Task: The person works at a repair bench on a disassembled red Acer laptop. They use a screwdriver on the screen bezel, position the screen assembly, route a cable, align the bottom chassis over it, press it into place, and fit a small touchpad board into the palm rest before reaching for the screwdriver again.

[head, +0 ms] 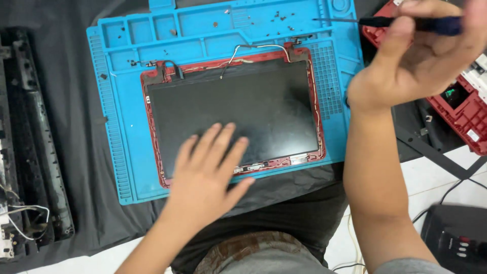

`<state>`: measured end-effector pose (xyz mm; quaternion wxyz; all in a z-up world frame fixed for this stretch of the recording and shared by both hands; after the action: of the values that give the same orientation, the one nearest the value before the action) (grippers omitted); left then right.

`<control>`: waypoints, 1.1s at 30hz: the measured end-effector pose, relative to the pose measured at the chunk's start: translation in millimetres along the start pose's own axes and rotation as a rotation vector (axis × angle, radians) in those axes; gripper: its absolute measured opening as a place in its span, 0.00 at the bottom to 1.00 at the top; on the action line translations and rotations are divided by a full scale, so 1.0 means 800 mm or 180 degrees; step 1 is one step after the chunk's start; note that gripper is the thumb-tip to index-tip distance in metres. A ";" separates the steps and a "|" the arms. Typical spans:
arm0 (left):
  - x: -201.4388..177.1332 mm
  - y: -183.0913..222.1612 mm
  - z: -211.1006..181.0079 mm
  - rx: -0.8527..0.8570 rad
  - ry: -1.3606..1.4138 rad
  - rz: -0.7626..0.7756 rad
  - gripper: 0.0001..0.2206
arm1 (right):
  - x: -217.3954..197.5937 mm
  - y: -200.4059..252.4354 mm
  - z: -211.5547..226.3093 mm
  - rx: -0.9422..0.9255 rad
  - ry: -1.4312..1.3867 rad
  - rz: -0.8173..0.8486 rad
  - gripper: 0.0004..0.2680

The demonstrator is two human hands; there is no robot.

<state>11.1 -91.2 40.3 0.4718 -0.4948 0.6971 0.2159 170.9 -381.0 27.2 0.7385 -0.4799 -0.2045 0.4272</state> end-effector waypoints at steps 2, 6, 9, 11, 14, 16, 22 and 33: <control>0.019 -0.010 -0.013 0.0125 0.0060 0.0070 0.30 | 0.001 -0.015 0.016 -0.0505 0.0204 -0.0021 0.17; 0.047 -0.020 -0.024 0.0284 0.0071 0.0368 0.36 | 0.002 -0.033 0.035 -0.0689 0.0968 0.0853 0.10; 0.046 -0.020 -0.023 0.0286 0.0139 0.0547 0.37 | 0.006 -0.038 0.041 -0.0664 0.0805 0.1335 0.11; 0.037 -0.022 -0.022 0.0275 0.0193 0.0613 0.38 | 0.010 -0.037 0.041 -0.0693 0.0632 0.1507 0.12; 0.018 -0.030 -0.016 0.0360 0.0261 0.0789 0.37 | 0.018 -0.033 0.038 -0.0865 0.0989 0.1731 0.14; 0.006 -0.037 -0.008 0.0511 0.0351 0.0917 0.35 | 0.021 -0.029 0.036 -0.1023 0.1189 0.1988 0.14; 0.001 -0.122 0.062 0.0263 -0.0086 -0.0311 0.23 | 0.029 0.001 0.003 -0.0715 0.1385 0.2831 0.08; 0.036 -0.133 0.113 0.0076 -0.0217 -0.1185 0.02 | 0.030 -0.006 0.023 -0.0405 0.1852 0.3180 0.07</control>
<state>144.2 -80.1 -8.6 0.5327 -0.6021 0.5796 0.1332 173.1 -352.2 37.1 0.4428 -0.6593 0.2328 0.5612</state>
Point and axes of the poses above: each hand's wrist, its own y-axis away from the middle knuckle, its own x-axis out of the palm, z = x × y, the point moved 1 cm from there along -y, towards the middle knuckle, and after that the axes turned 6 degrees about y, right-handed, at the moved point
